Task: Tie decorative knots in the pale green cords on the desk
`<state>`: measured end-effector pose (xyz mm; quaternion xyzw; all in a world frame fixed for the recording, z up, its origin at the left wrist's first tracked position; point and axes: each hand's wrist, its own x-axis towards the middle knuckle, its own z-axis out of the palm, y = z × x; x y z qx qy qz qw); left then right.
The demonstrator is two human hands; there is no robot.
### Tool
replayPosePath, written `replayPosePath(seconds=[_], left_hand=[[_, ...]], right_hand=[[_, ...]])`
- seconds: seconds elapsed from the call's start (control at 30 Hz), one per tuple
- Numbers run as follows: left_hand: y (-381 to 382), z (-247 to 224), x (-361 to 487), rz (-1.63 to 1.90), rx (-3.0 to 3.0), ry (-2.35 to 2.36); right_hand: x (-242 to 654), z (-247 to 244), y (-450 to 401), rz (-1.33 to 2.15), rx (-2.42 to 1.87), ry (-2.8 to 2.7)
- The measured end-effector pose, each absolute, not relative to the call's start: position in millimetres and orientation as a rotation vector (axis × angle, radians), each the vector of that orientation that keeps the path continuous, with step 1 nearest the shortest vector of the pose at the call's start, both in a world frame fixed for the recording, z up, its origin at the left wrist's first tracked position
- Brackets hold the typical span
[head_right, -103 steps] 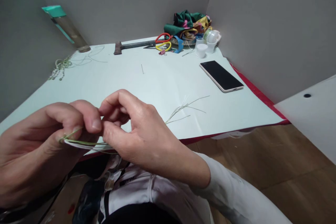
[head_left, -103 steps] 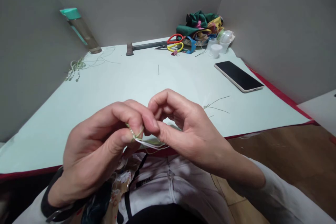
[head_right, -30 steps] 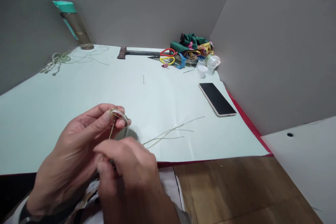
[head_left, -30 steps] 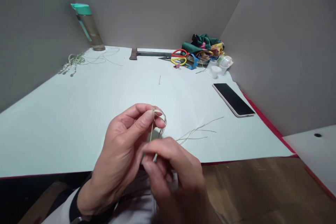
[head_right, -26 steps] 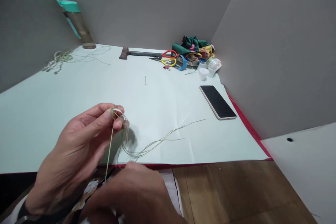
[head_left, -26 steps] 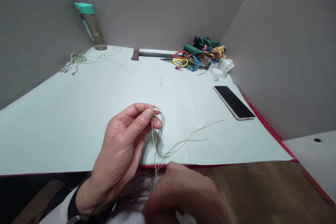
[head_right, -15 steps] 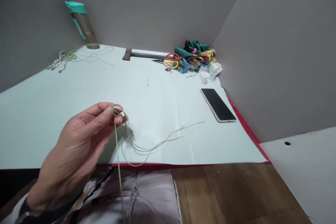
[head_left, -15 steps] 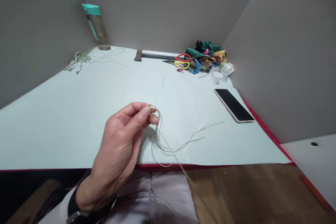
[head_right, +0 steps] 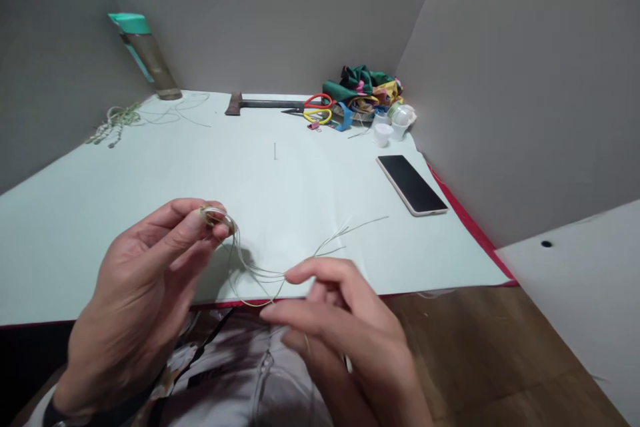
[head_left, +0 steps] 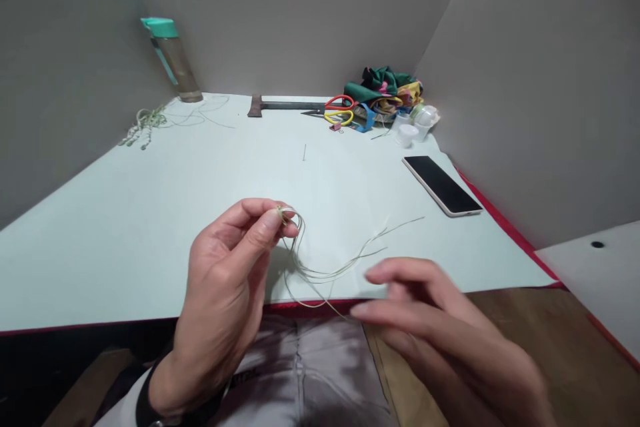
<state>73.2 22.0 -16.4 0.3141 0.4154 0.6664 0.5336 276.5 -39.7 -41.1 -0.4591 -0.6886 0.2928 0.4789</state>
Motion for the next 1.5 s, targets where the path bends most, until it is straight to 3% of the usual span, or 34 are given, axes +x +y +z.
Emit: replayPosePath(seconds=[0.27,0.57,0.8,1.2,1.5], left_hand=[[21.2,-18.6,77.2,1.543,0.739,1.028],[14.2,-19.8,85.9,1.459,0.739,1.09],[16.9,-24.7,85.2,1.473,0.758,1.084],[21.6,-29.0,86.9,1.558,0.849,1.067],[16.8,-29.6,88.9,1.545,0.903,1.137]], right_hand=[[224.6,-40.6,-9.9,1.423,-0.885,-1.141],[200.4,-21.4,-4.0,1.571,-0.834,-0.874],[206.9,-20.2,-0.5,1.4,-0.913,-1.026],[208.7,-27.1,-1.2,0.729,-0.963,-1.43],[206.1,-29.2,1.8,0.626,-0.967,-1.422]])
